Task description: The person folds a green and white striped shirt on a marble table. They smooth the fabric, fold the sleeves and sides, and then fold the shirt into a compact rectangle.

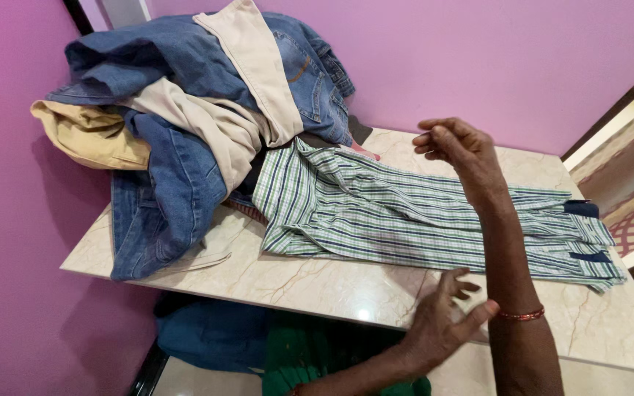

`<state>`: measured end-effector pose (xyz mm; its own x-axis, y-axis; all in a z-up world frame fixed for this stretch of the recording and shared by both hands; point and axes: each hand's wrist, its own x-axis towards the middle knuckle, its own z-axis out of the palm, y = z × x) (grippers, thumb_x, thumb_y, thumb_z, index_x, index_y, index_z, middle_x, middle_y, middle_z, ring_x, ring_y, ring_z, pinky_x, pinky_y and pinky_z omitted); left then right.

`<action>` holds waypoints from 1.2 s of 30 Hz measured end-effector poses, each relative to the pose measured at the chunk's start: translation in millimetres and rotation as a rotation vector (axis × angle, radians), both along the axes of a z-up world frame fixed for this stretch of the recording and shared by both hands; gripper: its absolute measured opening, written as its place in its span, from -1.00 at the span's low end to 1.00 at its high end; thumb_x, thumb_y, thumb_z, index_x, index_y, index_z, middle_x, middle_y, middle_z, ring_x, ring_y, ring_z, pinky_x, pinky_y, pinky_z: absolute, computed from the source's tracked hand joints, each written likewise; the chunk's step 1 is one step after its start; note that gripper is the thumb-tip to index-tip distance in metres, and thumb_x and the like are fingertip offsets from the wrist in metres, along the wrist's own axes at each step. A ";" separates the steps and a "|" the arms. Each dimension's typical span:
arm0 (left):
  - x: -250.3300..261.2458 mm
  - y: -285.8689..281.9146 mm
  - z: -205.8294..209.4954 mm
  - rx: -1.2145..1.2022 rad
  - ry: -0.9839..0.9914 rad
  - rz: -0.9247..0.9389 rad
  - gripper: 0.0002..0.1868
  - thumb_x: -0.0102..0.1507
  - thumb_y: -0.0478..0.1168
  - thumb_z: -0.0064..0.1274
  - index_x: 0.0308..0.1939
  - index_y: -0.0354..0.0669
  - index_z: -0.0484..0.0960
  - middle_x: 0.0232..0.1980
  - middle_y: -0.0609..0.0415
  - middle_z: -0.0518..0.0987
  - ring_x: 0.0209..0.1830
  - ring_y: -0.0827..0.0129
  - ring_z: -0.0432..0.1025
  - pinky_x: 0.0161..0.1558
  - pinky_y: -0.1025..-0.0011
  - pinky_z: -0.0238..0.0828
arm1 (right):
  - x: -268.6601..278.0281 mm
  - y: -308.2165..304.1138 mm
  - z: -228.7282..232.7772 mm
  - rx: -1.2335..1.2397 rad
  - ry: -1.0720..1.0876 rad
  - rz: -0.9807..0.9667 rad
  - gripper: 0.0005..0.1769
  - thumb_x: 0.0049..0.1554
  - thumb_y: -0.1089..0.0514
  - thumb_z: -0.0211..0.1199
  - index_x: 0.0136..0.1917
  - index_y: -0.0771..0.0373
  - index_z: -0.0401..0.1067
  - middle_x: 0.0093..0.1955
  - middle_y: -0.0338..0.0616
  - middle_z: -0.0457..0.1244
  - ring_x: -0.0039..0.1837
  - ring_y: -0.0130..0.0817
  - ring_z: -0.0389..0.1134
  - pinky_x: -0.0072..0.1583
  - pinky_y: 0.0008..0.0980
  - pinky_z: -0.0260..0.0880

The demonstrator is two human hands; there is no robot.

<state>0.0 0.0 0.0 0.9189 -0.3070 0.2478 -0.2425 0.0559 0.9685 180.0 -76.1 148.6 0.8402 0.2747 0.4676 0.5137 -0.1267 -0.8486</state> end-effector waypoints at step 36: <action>268.1 53.1 -53.9 1.150 -0.285 0.277 -0.39 0.42 0.12 -0.34 0.48 -0.07 0.23 0.62 -0.33 -0.10 0.61 -0.34 -0.24 0.46 -0.34 -0.40 | 95.5 -239.3 -186.6 -1.004 -0.131 -0.699 -0.39 0.35 -0.26 -0.13 0.46 0.12 0.31 0.53 0.09 0.13 0.53 0.03 0.12 0.47 0.06 0.06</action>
<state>268.1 53.1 -53.9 0.9450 -0.2829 0.1639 -0.3227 -0.8876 0.3286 275.5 -315.4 -38.0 0.9138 0.0712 0.3998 0.1474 -0.9756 -0.1630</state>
